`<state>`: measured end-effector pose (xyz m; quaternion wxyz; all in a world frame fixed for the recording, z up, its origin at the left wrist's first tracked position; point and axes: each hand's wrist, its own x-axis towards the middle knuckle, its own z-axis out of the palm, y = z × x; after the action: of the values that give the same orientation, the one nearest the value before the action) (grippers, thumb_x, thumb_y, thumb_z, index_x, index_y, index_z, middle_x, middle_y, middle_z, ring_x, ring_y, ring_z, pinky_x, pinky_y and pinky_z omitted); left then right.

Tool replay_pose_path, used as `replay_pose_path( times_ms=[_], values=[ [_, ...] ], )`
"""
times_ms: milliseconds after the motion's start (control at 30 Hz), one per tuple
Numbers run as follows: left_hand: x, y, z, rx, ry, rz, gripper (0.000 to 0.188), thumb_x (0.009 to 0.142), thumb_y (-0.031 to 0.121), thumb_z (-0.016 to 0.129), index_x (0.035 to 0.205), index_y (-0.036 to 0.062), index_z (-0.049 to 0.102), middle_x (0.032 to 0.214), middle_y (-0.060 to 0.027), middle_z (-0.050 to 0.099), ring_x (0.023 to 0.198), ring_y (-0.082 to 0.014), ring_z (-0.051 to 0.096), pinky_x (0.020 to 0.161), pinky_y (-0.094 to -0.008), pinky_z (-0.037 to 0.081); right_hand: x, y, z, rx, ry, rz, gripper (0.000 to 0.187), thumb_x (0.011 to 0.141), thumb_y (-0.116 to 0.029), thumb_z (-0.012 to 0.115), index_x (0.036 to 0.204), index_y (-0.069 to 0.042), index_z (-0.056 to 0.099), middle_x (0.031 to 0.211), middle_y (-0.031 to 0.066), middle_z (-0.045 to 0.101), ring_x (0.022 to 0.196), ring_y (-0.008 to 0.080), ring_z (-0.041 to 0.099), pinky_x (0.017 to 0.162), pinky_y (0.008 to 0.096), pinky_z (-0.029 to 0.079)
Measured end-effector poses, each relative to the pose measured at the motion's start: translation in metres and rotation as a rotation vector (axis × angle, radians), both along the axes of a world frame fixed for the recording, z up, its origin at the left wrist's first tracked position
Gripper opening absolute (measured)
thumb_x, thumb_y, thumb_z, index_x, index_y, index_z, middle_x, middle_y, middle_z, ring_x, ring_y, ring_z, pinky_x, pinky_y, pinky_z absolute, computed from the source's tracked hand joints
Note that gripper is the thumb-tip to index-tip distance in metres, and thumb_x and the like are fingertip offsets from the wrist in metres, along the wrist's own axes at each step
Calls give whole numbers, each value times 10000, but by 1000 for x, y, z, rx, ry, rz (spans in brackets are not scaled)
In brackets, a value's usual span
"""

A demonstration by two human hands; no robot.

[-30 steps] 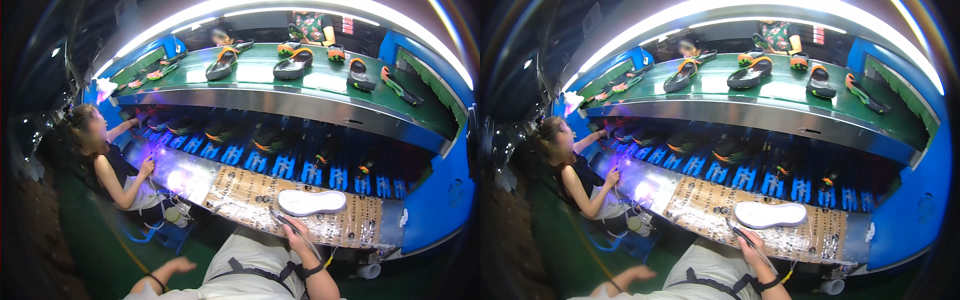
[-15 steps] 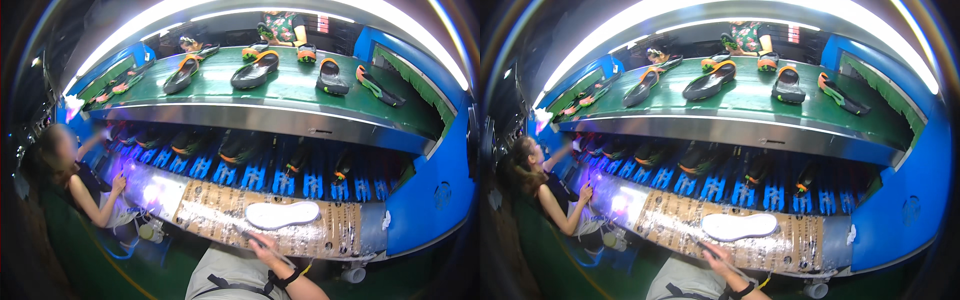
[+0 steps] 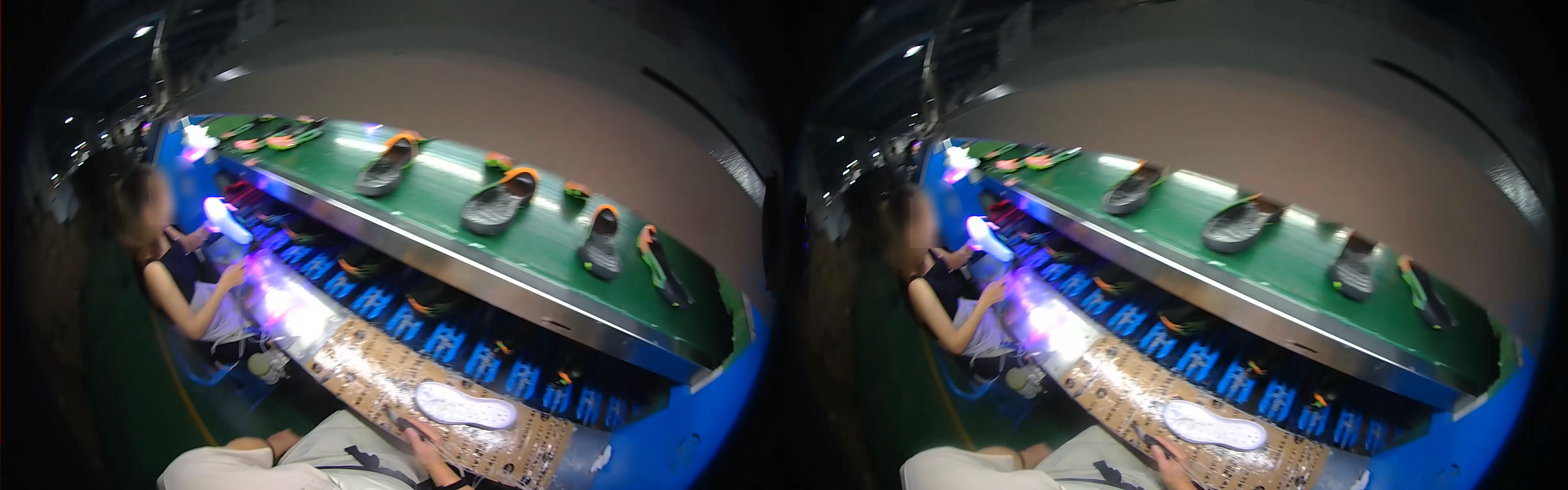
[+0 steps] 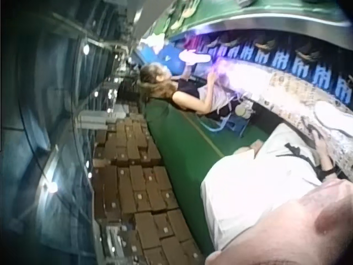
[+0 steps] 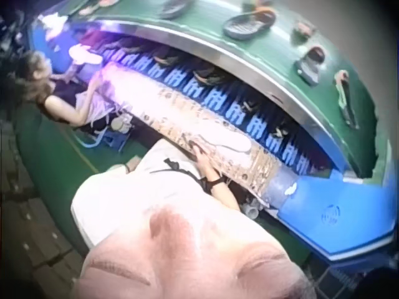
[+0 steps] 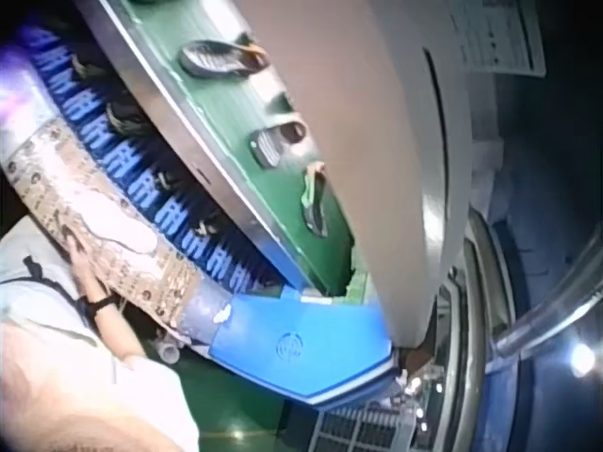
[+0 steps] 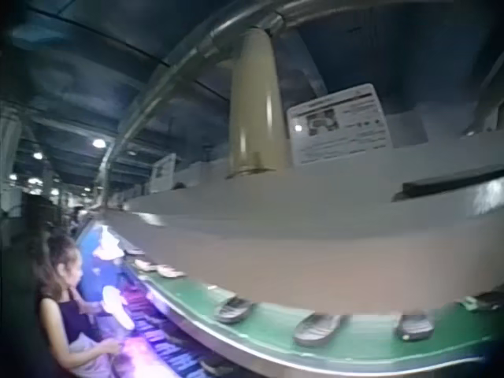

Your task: Applying glue or primer to shoe outsoles at a factory workstation.

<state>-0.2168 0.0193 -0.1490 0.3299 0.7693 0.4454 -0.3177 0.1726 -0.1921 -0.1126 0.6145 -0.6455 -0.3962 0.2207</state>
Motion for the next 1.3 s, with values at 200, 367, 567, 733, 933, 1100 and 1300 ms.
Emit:
replay_pose_path(
  times_ms=[200,367,567,733,933,1100,1300],
  values=[
    [-3,5,-57,140,108,197,586,925,484,628,1289,37,735,1344,-216,700,1273,-418,660,1040,-514,535,0,-9,1,-2,32,-32,313,931,-125,715,1214,2,756,1129,148,769,1072,243,711,979,366,535],
    [-17,36,-89,-9,130,-152,689,888,545,631,1301,0,717,1394,-276,646,1273,-405,651,1065,-501,514,-5,-3,0,66,68,-138,346,962,-137,677,1256,41,721,1146,120,743,1002,188,685,919,319,543],
    [85,123,146,279,-248,-487,616,998,527,516,1144,-23,751,1102,-280,741,1041,-448,711,932,-532,558,-10,-3,-1,33,221,-154,341,988,-133,665,1291,15,712,973,59,733,765,92,616,706,246,509],
    [165,240,313,886,-969,-468,292,916,285,677,960,-4,673,884,-230,686,891,-439,674,790,-522,543,-6,2,-21,-26,152,-195,335,986,-137,669,1288,0,722,918,57,729,751,83,614,695,234,502],
    [251,393,407,1388,-770,-86,423,941,379,661,1098,-11,710,1096,-299,681,1035,-462,677,950,-551,549,-12,2,-3,-86,238,-239,335,978,-139,678,1274,10,725,926,71,737,742,88,626,686,237,514],
    [285,525,420,1584,-426,-9,447,930,349,660,1214,5,698,1253,-269,654,1227,-431,618,991,-588,506,-1,-16,-31,-353,255,-189,447,1075,-360,624,1416,-70,639,993,80,707,759,158,609,667,281,521],
    [317,623,399,1671,-338,112,399,1047,211,425,1284,15,679,1339,-226,602,1290,-392,543,1042,-612,359,-3,12,-4,-543,423,-291,419,1076,-364,624,1368,-65,648,978,75,700,756,157,606,659,280,515]
  ],
)
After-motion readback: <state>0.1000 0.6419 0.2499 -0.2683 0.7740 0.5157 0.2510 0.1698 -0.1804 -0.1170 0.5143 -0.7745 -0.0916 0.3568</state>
